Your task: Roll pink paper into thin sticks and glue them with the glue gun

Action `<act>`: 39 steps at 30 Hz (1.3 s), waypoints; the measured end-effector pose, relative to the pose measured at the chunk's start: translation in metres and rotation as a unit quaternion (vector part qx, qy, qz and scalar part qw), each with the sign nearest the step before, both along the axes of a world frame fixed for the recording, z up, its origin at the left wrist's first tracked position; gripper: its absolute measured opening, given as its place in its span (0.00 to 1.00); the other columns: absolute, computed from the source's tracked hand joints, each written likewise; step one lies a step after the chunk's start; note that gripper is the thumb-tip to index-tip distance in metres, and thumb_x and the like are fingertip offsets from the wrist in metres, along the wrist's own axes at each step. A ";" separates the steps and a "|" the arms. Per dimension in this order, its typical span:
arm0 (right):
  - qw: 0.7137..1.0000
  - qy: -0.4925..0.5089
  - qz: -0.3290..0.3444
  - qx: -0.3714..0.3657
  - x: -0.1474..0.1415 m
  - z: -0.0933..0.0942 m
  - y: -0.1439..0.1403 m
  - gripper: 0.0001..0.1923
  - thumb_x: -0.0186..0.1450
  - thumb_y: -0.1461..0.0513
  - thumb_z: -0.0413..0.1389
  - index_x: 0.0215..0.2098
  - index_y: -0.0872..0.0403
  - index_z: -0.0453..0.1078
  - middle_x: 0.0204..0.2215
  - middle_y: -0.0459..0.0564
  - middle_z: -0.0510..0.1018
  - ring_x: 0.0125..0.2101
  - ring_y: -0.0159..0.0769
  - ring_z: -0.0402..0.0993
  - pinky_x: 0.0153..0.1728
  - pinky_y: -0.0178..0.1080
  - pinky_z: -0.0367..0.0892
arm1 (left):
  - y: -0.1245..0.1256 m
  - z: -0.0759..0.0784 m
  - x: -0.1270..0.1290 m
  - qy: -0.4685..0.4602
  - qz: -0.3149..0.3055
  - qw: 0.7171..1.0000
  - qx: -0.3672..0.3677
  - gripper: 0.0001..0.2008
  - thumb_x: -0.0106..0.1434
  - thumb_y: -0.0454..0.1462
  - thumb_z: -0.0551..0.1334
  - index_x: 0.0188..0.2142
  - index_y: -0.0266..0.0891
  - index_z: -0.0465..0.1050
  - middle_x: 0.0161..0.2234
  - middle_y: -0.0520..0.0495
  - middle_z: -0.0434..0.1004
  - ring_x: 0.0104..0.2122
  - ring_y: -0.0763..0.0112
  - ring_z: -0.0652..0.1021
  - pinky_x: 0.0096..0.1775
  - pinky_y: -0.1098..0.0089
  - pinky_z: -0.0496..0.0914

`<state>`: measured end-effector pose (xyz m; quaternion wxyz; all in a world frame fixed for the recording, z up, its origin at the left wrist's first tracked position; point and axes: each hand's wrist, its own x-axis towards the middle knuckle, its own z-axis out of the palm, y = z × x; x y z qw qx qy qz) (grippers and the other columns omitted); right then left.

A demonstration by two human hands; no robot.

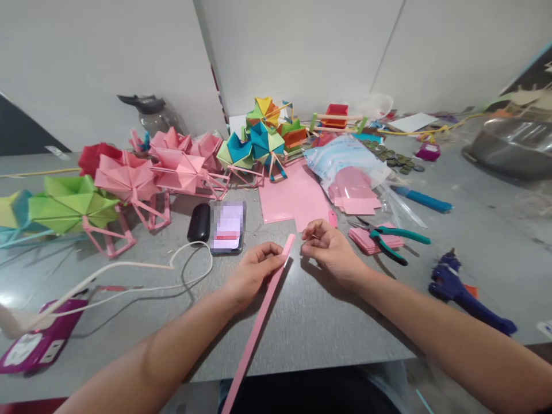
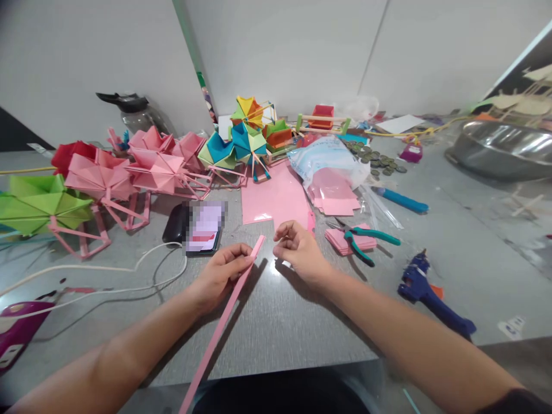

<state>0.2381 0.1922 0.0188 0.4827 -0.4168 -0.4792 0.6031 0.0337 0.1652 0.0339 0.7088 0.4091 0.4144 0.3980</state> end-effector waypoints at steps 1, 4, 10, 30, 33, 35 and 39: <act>1.000 0.007 0.006 -0.006 -0.001 0.001 -0.001 0.19 0.53 0.63 0.68 0.38 0.48 0.66 0.37 0.41 0.75 0.31 0.30 0.70 0.34 0.38 0.65 | 0.000 0.001 0.000 -0.010 0.000 1.000 -0.009 0.20 0.55 0.48 0.77 0.32 0.38 0.72 0.19 0.60 0.63 0.19 0.81 0.61 0.24 0.75 0.54; 1.000 0.005 0.013 -0.011 -0.001 0.003 -0.005 0.19 0.55 0.61 0.70 0.39 0.47 0.66 0.31 0.41 0.75 0.30 0.32 0.70 0.35 0.39 0.66 | -0.001 0.002 0.001 -0.028 0.001 0.999 -0.028 0.20 0.54 0.47 0.77 0.32 0.38 0.72 0.19 0.59 0.64 0.19 0.81 0.61 0.24 0.75 0.55; 0.994 -0.090 0.052 0.032 0.001 0.008 -0.007 0.17 0.62 0.49 0.68 0.31 0.51 0.71 0.23 0.42 0.71 0.25 0.32 0.65 0.30 0.39 0.62 | -0.002 0.004 0.000 0.017 -0.011 1.000 -0.004 0.18 0.59 0.48 0.73 0.31 0.39 0.71 0.20 0.59 0.63 0.20 0.80 0.60 0.25 0.74 0.54; 0.984 -0.120 0.097 -0.087 -0.004 0.017 -0.019 0.19 0.58 0.51 0.69 0.20 0.54 0.72 0.16 0.45 0.71 0.19 0.28 0.61 0.21 0.36 0.54 | -0.011 0.006 0.004 0.250 -0.067 0.954 0.151 0.13 0.67 0.43 0.63 0.27 0.40 0.70 0.21 0.54 0.67 0.23 0.74 0.66 0.27 0.71 0.59; 0.985 -0.145 0.079 -0.056 0.006 0.016 -0.011 0.16 0.58 0.54 0.67 0.19 0.53 0.72 0.16 0.44 0.71 0.19 0.28 0.60 0.21 0.36 0.53 | -0.013 0.005 0.005 0.259 -0.061 0.954 0.138 0.11 0.66 0.40 0.63 0.27 0.40 0.69 0.21 0.54 0.69 0.23 0.73 0.68 0.28 0.72 0.61; 0.987 -0.150 0.053 -0.032 0.011 0.015 -0.004 0.17 0.59 0.53 0.67 0.20 0.53 0.72 0.16 0.43 0.69 0.19 0.28 0.58 0.22 0.37 0.53 | -0.013 0.006 0.005 0.258 -0.051 0.956 0.131 0.10 0.65 0.39 0.63 0.27 0.40 0.69 0.21 0.54 0.69 0.23 0.73 0.68 0.28 0.72 0.61; 0.989 -0.143 0.026 0.014 0.013 0.014 0.000 0.22 0.63 0.47 0.65 0.22 0.51 0.67 0.17 0.39 0.63 0.20 0.28 0.55 0.23 0.37 0.53 | -0.012 0.009 0.005 0.237 -0.034 0.963 0.123 0.10 0.63 0.39 0.64 0.26 0.40 0.70 0.22 0.53 0.69 0.23 0.74 0.67 0.28 0.71 0.61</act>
